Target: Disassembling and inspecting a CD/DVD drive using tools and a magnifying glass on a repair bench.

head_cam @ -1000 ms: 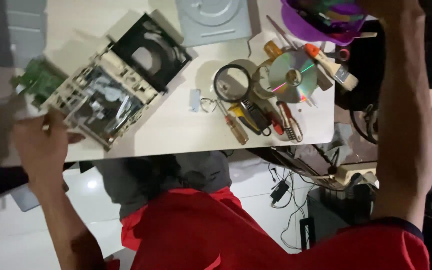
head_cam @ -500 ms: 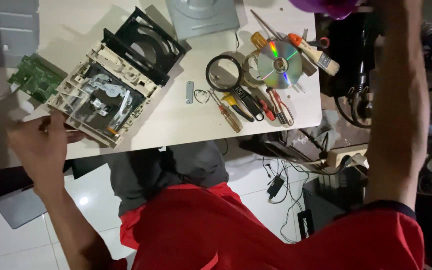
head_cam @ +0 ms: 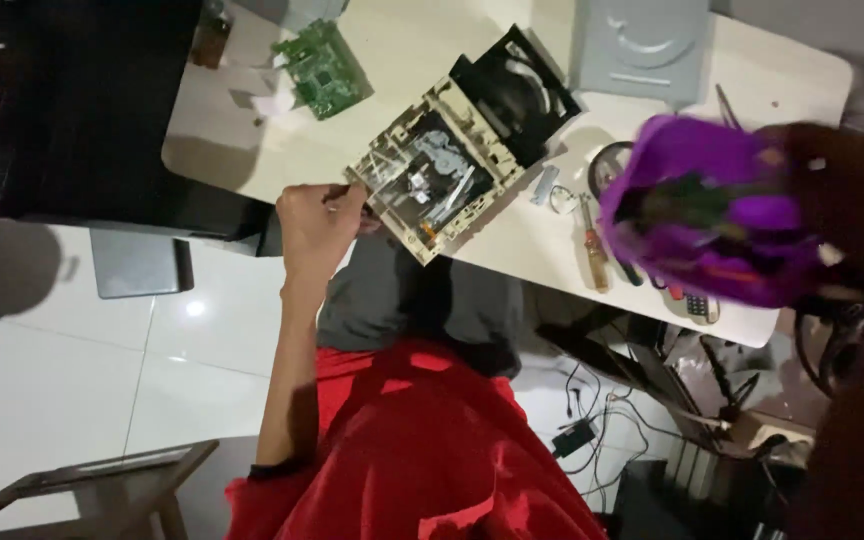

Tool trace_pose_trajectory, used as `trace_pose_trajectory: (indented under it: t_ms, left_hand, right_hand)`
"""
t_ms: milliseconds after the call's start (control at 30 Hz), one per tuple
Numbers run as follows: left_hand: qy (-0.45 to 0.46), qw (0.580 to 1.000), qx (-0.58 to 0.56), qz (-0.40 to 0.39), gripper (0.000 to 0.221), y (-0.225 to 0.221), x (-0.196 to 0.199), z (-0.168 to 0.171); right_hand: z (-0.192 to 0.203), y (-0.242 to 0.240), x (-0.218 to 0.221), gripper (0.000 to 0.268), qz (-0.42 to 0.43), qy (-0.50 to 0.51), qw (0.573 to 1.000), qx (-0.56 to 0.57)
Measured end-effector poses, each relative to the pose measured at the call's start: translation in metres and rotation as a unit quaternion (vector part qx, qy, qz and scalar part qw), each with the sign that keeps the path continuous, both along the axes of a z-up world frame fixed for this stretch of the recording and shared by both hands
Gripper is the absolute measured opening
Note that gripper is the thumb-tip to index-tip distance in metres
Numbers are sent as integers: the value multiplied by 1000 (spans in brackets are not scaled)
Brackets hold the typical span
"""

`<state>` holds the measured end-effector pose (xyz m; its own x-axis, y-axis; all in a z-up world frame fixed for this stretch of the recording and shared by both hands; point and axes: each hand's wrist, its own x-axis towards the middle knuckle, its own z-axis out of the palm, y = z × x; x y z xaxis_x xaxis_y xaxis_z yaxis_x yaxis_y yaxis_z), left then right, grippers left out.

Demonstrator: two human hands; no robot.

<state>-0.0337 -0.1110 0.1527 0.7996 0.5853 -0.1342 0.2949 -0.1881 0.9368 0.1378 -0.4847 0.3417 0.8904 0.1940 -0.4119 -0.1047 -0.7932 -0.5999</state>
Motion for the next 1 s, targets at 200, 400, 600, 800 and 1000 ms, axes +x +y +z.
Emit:
trace_pose_trajectory:
  t_ms: [200, 400, 600, 800, 1000]
  left_hand:
    - [-67, 977, 190, -71, 26, 21, 14, -19]
    - [-16, 950, 299, -86, 30, 15, 18, 25]
    - [-145, 896, 290, -302, 95, -26, 21, 20]
    - [-72, 798, 332, -497, 165, -60, 44, -3]
    - [-92, 795, 293, -523, 153, -59, 54, -6]
  right_hand:
    - [-136, -8, -5, 37, 349, -192, 905, -147]
    - [-154, 20, -35, 34, 369, -324, 858, -152]
    - [-159, 29, -40, 43, 366, -319, 859, -162]
    - [-153, 32, -45, 43, 350, -356, 848, -176]
    - [-146, 27, -49, 25, 351, -447, 804, -172]
